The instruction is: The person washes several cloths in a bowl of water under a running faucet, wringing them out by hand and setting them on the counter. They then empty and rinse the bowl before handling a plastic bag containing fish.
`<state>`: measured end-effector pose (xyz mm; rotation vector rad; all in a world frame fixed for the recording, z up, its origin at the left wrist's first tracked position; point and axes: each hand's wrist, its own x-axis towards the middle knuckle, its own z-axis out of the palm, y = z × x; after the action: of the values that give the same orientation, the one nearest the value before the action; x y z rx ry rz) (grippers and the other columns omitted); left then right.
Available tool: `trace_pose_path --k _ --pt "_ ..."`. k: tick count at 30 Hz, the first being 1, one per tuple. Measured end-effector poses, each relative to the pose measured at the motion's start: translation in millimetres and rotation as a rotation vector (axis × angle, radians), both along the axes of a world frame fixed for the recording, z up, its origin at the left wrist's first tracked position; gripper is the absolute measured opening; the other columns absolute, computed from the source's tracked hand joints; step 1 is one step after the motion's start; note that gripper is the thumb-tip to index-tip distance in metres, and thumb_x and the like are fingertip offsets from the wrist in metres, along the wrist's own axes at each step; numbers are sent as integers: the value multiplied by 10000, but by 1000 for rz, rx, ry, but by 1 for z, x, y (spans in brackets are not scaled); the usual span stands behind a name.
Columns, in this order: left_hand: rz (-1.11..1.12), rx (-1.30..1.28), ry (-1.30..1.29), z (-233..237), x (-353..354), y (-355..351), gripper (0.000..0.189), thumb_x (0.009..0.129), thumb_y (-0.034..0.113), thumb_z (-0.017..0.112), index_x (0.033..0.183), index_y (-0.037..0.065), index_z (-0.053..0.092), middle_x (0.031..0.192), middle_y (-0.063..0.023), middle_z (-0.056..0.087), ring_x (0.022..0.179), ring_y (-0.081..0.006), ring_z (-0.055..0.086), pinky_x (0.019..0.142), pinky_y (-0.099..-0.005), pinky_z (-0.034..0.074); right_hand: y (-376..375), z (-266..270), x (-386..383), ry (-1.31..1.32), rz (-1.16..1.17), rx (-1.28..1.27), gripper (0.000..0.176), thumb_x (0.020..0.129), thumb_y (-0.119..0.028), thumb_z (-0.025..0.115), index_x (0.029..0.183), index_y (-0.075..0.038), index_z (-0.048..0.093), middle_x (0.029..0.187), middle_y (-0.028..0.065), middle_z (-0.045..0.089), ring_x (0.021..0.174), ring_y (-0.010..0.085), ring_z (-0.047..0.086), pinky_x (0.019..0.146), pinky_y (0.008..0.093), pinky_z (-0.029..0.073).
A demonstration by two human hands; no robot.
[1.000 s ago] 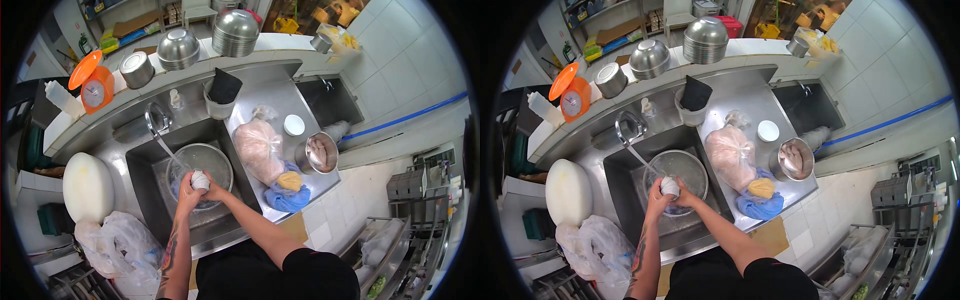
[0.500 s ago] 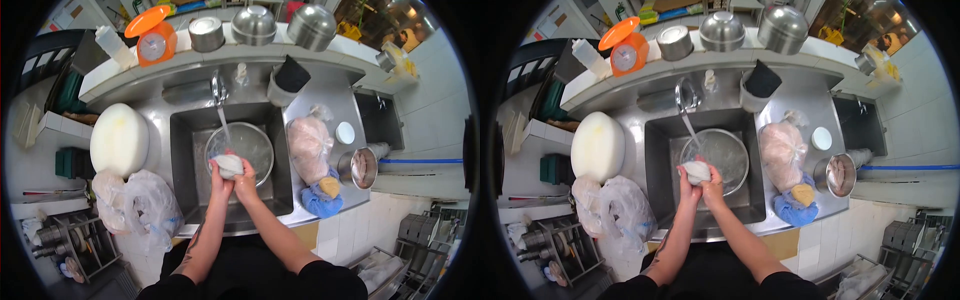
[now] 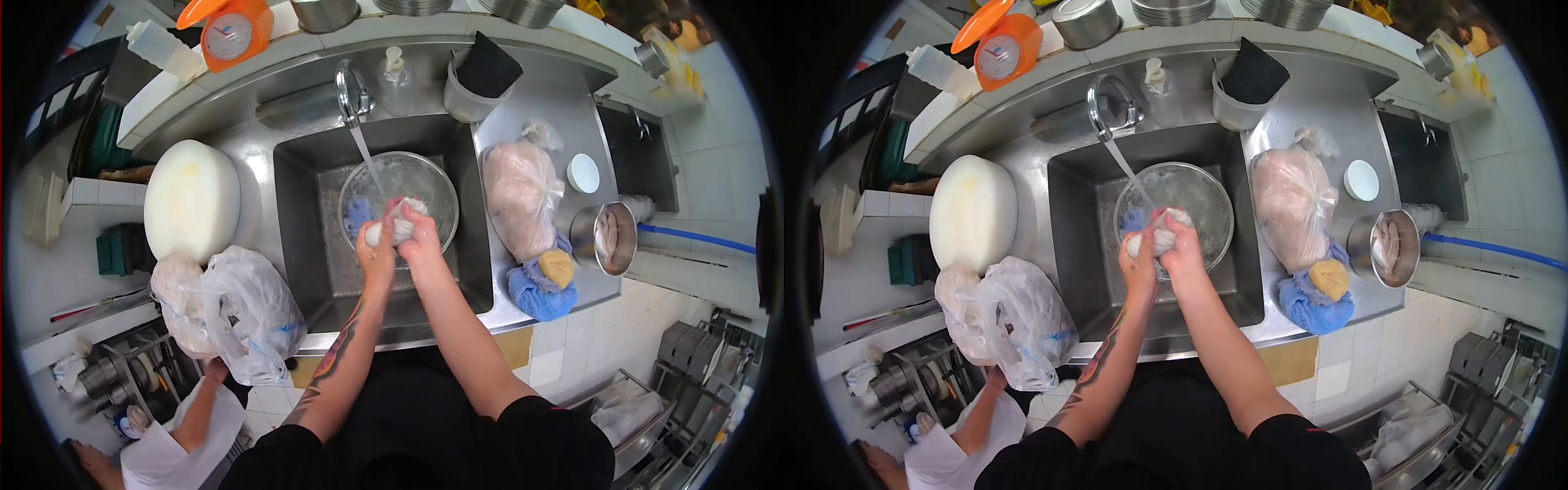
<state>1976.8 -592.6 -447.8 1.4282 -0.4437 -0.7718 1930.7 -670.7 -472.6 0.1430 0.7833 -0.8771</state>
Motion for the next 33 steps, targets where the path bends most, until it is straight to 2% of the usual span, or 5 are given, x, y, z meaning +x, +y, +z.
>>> trace_pose_path --k 6,11,13,21,33 --pt "339 -19 757 -11 7 -47 325 984 331 681 1085 27 624 998 -102 698 888 -212 688 830 -364 576 -9 23 0 45 -145 -149 170 954 -136 713 1070 -91 597 881 58 659 738 219 617 677 412 547" --pt "-513 -30 1177 -65 57 -51 259 1007 328 612 1036 72 627 1052 -104 689 941 -228 689 829 -394 587 -12 49 -10 459 211 -603 190 911 -122 716 757 -86 609 659 33 610 610 187 592 581 376 481" --pt "-334 217 1091 -7 49 -58 190 989 282 633 995 93 650 975 -83 700 893 -219 700 801 -368 594 -7 49 -8 570 331 -774 269 863 -108 731 642 -84 581 602 41 593 561 185 579 553 373 462" --pt "-1076 518 638 -7 92 -85 257 926 62 701 772 156 518 713 59 506 641 -56 508 598 -258 441 12 51 -9 681 202 -1961 177 542 -98 701 501 -144 535 532 70 553 546 287 591 510 415 435" --pt "-1296 775 -93 -34 10 -78 193 871 103 740 799 107 562 760 33 558 747 -94 523 685 -318 462 32 20 -68 927 1139 -2100 105 620 -238 685 577 -152 642 565 89 605 560 324 628 514 491 470"
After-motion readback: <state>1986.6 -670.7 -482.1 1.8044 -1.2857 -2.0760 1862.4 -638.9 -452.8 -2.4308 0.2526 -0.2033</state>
